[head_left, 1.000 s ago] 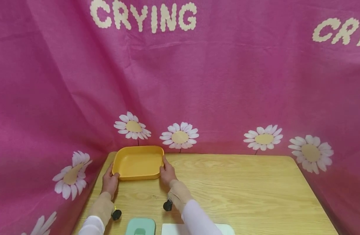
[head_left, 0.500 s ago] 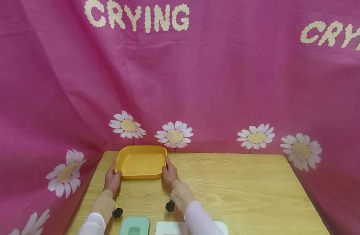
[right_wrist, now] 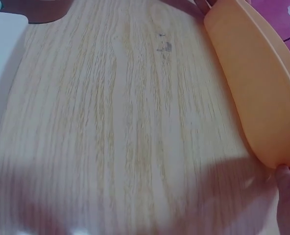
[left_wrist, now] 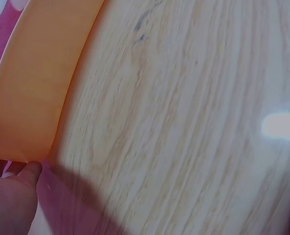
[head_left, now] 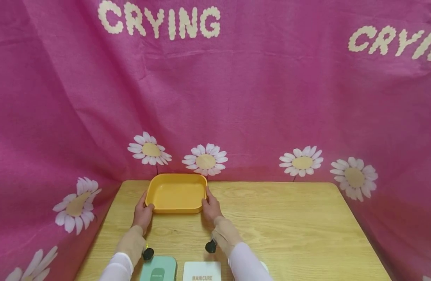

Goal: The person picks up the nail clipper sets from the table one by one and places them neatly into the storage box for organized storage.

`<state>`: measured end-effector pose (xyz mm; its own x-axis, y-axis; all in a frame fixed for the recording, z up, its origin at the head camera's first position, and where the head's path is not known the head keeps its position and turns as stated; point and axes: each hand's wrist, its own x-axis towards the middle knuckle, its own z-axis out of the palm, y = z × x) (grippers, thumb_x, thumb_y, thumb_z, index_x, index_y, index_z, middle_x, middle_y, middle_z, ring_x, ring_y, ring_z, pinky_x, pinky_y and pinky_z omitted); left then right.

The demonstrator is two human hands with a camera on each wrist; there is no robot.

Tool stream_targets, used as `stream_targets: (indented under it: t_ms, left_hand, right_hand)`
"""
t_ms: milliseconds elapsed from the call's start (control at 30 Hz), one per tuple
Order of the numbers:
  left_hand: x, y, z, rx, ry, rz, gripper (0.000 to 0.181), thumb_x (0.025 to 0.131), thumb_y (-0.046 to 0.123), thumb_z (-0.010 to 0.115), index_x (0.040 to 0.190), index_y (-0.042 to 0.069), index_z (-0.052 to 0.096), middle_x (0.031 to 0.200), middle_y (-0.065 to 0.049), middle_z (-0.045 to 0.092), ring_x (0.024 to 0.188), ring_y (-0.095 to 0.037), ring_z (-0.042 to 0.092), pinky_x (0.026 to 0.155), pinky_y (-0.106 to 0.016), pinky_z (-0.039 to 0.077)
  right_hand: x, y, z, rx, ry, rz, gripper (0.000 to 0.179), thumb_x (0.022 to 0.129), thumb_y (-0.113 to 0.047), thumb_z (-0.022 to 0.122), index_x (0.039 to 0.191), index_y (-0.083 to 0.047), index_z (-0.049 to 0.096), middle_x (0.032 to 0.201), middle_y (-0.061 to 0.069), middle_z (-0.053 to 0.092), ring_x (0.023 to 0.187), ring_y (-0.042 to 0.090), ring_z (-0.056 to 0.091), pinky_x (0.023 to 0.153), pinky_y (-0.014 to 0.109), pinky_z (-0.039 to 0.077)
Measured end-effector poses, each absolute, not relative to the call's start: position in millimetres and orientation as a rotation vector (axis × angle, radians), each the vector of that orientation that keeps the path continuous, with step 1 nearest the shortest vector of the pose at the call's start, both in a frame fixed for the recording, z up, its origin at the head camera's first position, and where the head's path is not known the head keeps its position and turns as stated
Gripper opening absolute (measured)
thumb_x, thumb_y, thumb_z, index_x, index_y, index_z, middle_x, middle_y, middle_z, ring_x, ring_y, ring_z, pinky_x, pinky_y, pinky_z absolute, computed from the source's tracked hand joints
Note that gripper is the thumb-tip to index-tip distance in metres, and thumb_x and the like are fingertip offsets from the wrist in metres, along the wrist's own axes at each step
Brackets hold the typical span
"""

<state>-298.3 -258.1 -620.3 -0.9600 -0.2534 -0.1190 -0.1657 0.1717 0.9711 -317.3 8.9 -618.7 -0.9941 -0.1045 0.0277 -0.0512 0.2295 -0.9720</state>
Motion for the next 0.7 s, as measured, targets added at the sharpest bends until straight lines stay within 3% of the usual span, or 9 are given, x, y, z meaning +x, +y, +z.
stream_targets:
  t_ms: [467, 700]
  left_hand:
    - [-278.4, -237.8, -628.3, 0.430, -2.422, -1.928, 0.077, 0.097, -0.003, 0.043, 0.168, 0.007, 0.016, 0.173, -0.021, 0.015, 0.157, -0.040, 0.020, 0.126, -0.053, 0.024]
    - [-288.4, -235.6, -617.0, 0.393, -2.426, -1.893, 0.076, 0.097, -0.002, 0.042, 0.168, 0.007, 0.016, 0.173, -0.022, 0.015, 0.157, -0.042, 0.018, 0.127, -0.054, 0.021]
  right_hand:
    - [-295.3, 28.9, -638.9, -0.087, 2.245, -2.110, 0.061, 0.103, 0.008, 0.043, 0.161, 0.009, 0.024, 0.164, 0.032, 0.029, 0.150, 0.045, 0.033, 0.119, 0.054, 0.034]
    - [-305.0, 30.0, -632.6, -0.146, 2.201, -2.202, 0.061, 0.105, 0.006, 0.043, 0.162, 0.005, 0.023, 0.165, 0.029, 0.029, 0.150, 0.043, 0.035, 0.119, 0.052, 0.036]
